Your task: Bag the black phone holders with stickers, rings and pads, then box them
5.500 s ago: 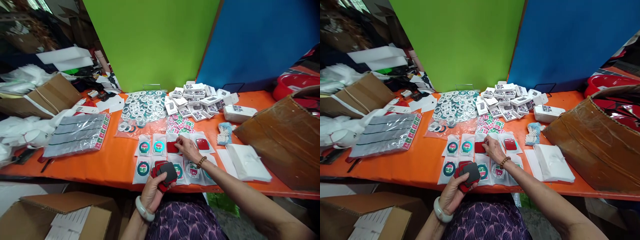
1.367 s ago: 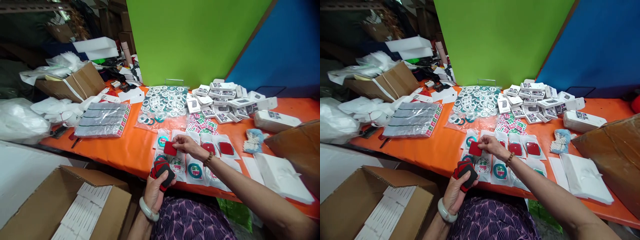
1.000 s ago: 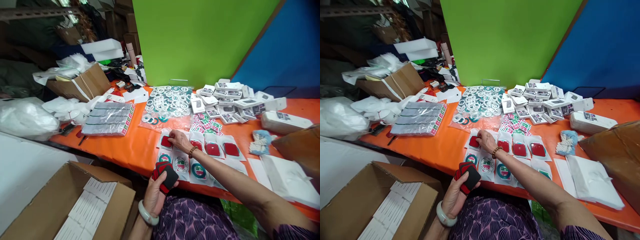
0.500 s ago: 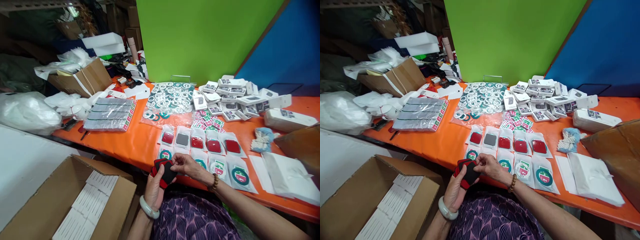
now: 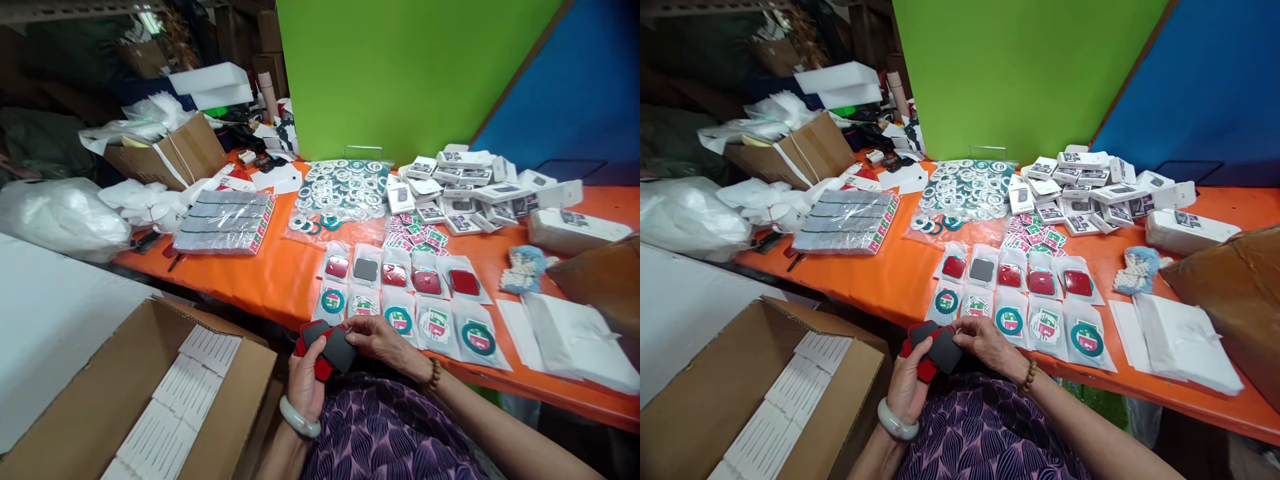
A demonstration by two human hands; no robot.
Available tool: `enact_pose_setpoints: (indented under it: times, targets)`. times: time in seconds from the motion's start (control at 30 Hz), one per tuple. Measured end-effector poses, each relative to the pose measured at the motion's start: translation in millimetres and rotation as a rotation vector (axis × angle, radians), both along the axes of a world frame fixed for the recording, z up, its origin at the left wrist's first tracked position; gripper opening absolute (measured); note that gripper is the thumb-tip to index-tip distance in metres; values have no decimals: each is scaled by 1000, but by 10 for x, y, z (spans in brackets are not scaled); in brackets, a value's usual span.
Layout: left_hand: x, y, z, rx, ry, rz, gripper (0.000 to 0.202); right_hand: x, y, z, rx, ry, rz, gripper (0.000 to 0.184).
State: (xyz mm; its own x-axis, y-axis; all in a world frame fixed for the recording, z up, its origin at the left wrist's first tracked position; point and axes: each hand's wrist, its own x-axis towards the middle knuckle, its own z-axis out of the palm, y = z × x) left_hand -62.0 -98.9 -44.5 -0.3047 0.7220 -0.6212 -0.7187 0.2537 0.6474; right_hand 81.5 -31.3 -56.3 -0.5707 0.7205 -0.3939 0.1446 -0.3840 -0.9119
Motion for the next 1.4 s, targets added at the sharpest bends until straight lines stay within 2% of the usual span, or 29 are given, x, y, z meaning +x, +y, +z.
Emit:
enact_pose_setpoints:
  times: [0.17, 0.3, 0.4, 0.6, 0.77, 0.97, 1.1, 1.17, 1.27, 1.4]
  targets:
    - [-109, -2, 87, 23, 141, 122, 39, 103, 9, -12, -13, -26, -102, 30]
    - [-187, -26, 106, -15, 131, 53, 40, 163, 136, 66, 32, -58, -203, 35]
    - [-174, -85, 79, -53, 97, -30, 41, 82, 268, 67, 88, -85, -282, 41]
    - [-145, -165, 45, -88, 44, -116, 40, -237, 397, -115, 203, -105, -251, 34]
    - [-168, -167, 35, -87, 31, -132, 42, -328, 392, -157, 230, -193, -227, 25]
    - [-132, -143, 77, -87, 21, -152, 41, -268, 362, -160, 604, -484, -93, 27]
    - [-98, -111, 105, -51, 3, -181, 38, -184, 333, -89, 738, -509, -76, 31]
    - [-87, -94, 104, -41, -7, -184, 39, -121, 312, -14, 725, -490, -96, 25]
    - [-64, -73, 102, -33, -13, -192, 42, -10, 242, 100, 606, -421, -93, 16]
    - [-3, -47, 123, -12, -6, -252, 42, 125, 80, 146, 254, -174, 6, 17]
